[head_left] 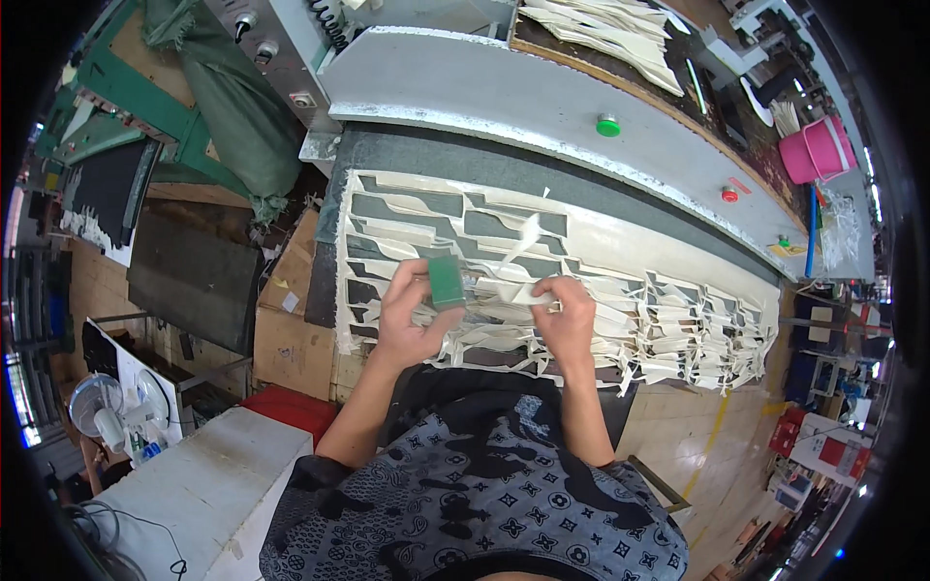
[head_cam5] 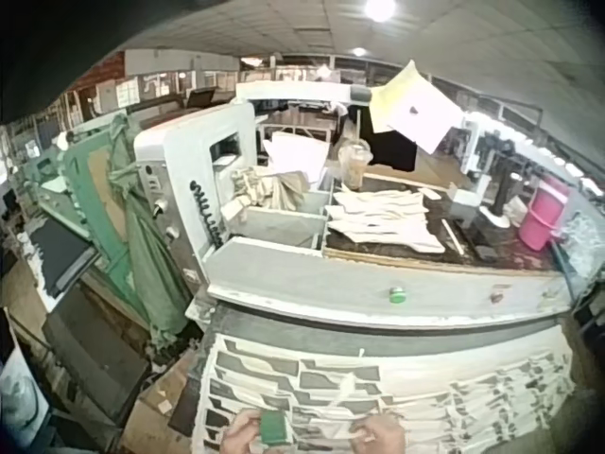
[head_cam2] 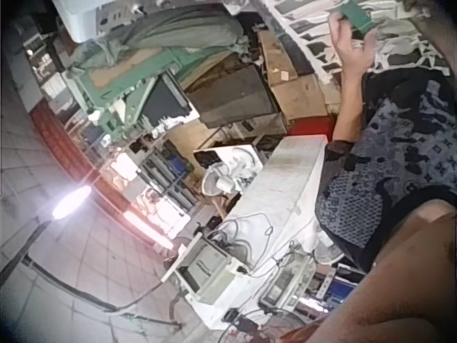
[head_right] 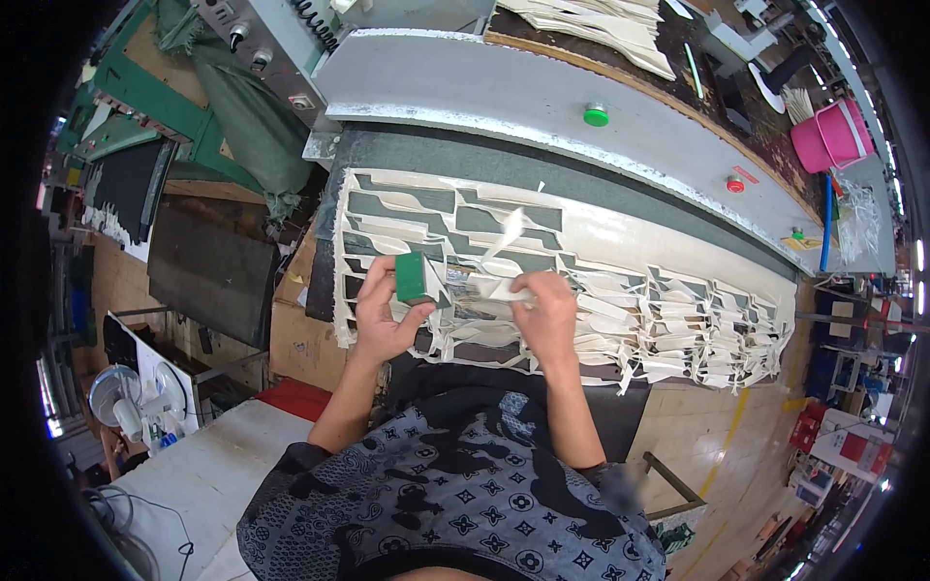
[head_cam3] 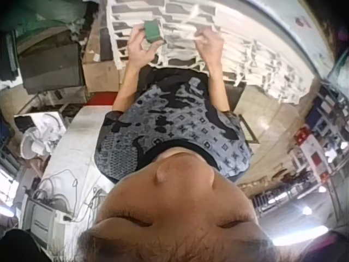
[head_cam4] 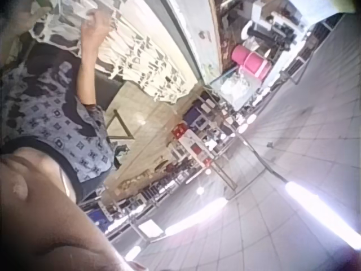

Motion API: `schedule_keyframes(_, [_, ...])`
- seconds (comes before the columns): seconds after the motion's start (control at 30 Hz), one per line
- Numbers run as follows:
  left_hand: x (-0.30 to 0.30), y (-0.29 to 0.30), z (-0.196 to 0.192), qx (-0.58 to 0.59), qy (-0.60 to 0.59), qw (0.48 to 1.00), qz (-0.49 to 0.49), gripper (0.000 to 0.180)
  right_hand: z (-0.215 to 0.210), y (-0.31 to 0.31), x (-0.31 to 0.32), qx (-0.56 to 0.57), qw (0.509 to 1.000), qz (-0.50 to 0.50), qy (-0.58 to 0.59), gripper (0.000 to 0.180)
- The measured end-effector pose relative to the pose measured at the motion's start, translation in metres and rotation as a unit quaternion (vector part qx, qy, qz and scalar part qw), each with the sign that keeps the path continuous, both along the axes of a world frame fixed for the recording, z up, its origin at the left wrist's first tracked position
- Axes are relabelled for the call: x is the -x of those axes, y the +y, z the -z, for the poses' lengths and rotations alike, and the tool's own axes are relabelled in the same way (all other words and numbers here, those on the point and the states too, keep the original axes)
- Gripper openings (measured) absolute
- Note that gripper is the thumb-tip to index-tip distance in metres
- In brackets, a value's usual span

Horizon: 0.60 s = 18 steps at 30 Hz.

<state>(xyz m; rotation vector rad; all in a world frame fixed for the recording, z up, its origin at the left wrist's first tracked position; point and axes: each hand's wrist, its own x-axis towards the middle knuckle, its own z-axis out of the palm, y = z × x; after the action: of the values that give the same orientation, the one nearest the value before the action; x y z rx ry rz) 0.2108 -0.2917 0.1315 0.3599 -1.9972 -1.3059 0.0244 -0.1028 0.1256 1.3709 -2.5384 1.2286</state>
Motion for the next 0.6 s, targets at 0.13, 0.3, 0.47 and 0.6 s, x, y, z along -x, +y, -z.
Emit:
schedule_keyframes(0.13, [0.004, 0.010, -0.003, 0.054, 0.011, 0.996, 0.066, 0.036, -0.026, -0.011, -0.035, -0.024, 0.989, -0.028, -0.143, 0.027])
schedule_keyframes(0.3, [-0.001, 0.026, -0.001, 0.004, 0.008, 0.998, 0.068, 0.033, -0.012, -0.007, -0.049, 0.027, 0.953, -0.097, -0.287, 0.026])
schedule_keyframes(0.47, [-0.012, 0.030, 0.004, -0.078, 0.023, 0.996, 0.038, 0.029, -0.005, -0.004, -0.049, 0.099, 0.912, -0.135, -0.375, 0.022])
schedule_keyframes(0.6, [-0.015, 0.030, 0.004, -0.071, 0.017, 0.997, 0.022, 0.029, 0.000, -0.002, -0.045, 0.098, 0.955, -0.093, -0.266, 0.020])
